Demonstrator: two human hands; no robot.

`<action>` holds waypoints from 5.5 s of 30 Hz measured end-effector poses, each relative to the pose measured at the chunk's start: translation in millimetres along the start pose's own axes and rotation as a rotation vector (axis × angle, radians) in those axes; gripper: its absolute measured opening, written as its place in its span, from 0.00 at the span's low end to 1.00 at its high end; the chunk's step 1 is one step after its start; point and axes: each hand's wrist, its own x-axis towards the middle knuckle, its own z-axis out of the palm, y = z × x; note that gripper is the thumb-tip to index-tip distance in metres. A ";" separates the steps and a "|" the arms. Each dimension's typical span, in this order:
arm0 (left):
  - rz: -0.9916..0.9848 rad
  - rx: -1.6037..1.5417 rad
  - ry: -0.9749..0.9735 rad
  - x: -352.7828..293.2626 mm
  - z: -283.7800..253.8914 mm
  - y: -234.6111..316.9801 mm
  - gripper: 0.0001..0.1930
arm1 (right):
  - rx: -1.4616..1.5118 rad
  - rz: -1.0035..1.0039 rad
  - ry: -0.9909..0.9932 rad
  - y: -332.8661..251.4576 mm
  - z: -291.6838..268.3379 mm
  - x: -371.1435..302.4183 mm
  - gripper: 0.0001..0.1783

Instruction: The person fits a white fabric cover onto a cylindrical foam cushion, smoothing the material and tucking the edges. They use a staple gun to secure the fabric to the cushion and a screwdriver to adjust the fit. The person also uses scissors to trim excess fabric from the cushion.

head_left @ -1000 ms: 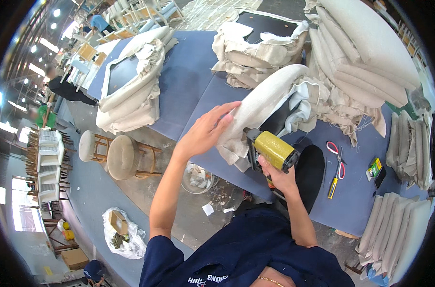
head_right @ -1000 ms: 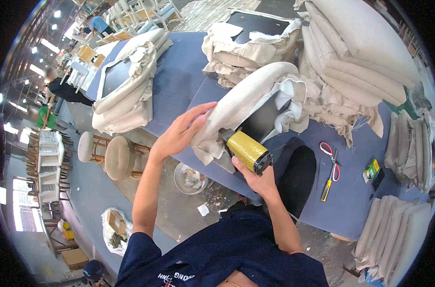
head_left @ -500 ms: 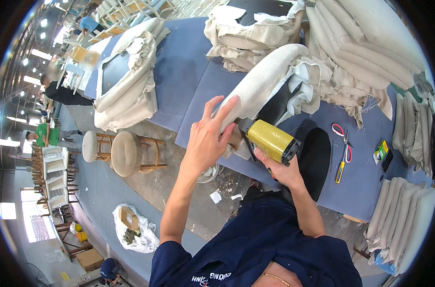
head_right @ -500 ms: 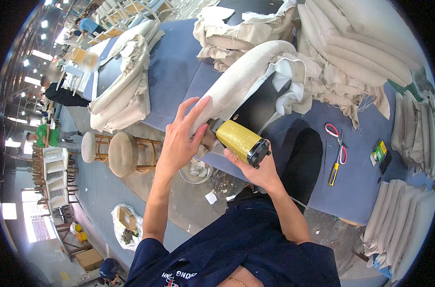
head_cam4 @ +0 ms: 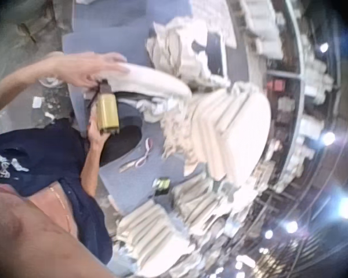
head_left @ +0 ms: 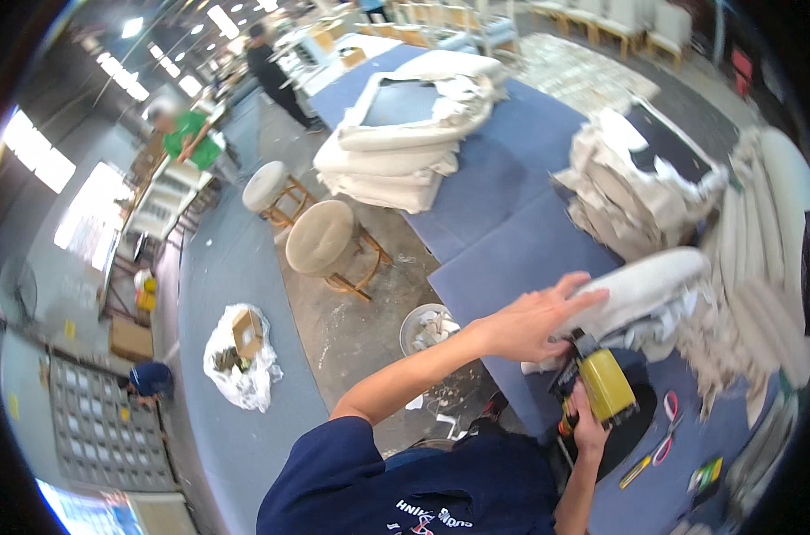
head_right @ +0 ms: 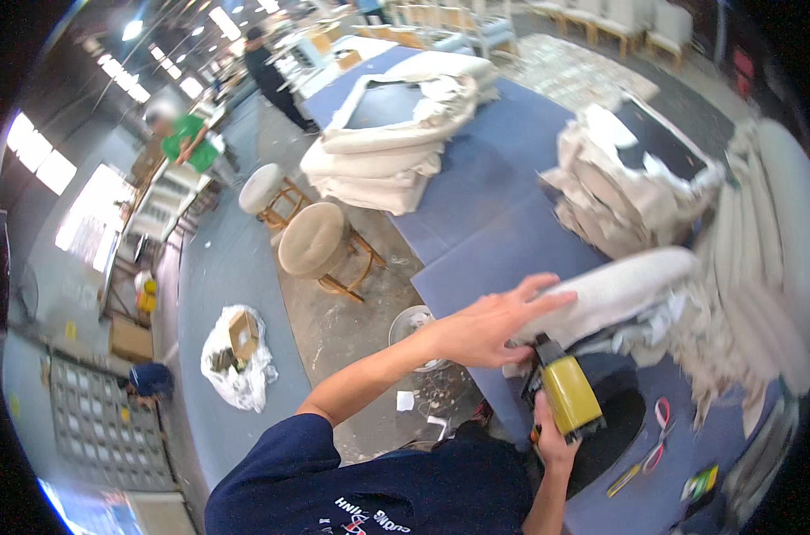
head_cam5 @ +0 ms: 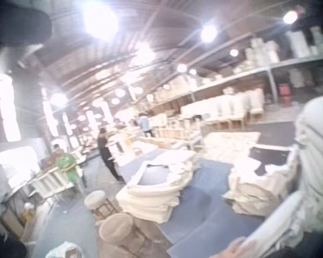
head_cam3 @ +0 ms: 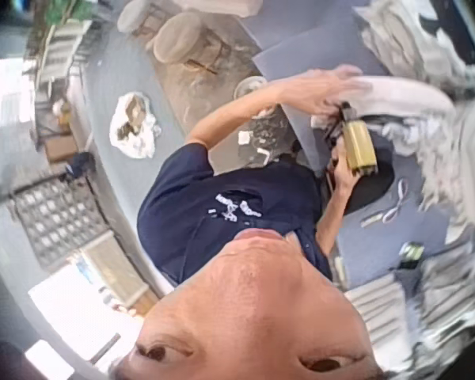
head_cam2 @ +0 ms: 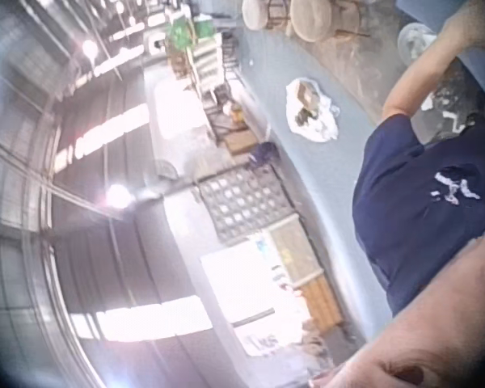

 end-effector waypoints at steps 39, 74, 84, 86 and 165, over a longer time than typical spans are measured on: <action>0.115 -0.637 0.155 8.9 19.0 -55.8 0.24 | 0.002 -0.117 0.006 -33.4 27.6 -1.7 0.08; 0.145 -0.646 0.142 5.6 18.6 -55.2 0.24 | 0.087 -0.109 -0.130 -21.9 20.7 -2.1 0.21; 0.117 -0.651 0.146 3.8 17.8 -54.7 0.24 | 0.146 -0.165 -0.035 -22.2 24.8 -5.4 0.08; 0.112 -0.664 0.147 1.0 16.0 -55.8 0.24 | 0.125 -0.149 -0.025 -22.8 26.4 -6.2 0.08; 0.154 -0.525 -0.023 4.4 20.5 -30.4 0.34 | -0.429 -0.275 0.118 -53.2 3.4 -30.9 0.23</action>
